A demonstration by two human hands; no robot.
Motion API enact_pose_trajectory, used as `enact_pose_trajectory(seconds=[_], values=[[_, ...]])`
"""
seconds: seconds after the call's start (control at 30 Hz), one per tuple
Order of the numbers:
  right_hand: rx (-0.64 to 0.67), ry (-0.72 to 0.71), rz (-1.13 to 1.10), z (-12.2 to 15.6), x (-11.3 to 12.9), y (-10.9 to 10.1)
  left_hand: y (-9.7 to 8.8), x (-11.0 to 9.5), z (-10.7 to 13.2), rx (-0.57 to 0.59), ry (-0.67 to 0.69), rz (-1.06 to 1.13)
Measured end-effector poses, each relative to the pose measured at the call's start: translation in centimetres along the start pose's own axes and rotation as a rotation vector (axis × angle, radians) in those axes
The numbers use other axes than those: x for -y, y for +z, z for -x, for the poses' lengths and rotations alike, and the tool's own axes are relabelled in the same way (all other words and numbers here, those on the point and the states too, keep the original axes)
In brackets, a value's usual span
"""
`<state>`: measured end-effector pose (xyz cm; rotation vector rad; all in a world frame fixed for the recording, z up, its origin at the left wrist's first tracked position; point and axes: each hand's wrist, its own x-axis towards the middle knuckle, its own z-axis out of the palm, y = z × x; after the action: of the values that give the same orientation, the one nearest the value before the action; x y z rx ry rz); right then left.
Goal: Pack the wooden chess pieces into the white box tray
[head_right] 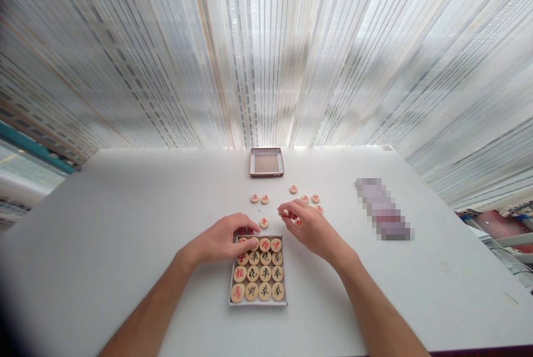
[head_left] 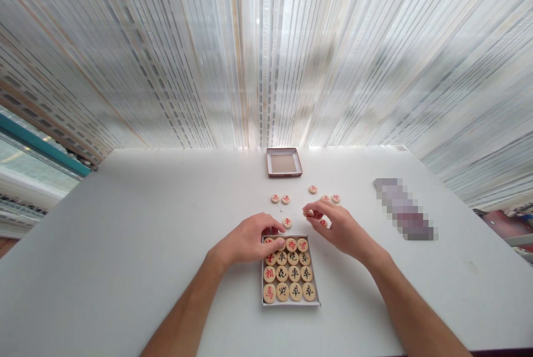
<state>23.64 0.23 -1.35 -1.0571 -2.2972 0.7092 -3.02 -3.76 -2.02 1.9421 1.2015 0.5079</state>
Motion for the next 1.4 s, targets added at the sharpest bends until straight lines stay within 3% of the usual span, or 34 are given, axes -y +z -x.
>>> enact_pose_trajectory(seconds=[0.5, 0.93, 1.4], values=[[-0.085, -0.091, 0.07, 0.02, -0.52, 0.1, -0.79, -0.03, 0.28, 0.091, -0.021, 0.052], [-0.094, -0.06, 0.04, 0.11, -0.2, 0.04, -0.54, 0.15, 0.25, 0.047, 0.003, 0.012], [-0.214, 0.176, -0.545, -0.2, 0.23, 0.75, -0.52, 0.05, 0.22, 0.039, -0.012, 0.021]])
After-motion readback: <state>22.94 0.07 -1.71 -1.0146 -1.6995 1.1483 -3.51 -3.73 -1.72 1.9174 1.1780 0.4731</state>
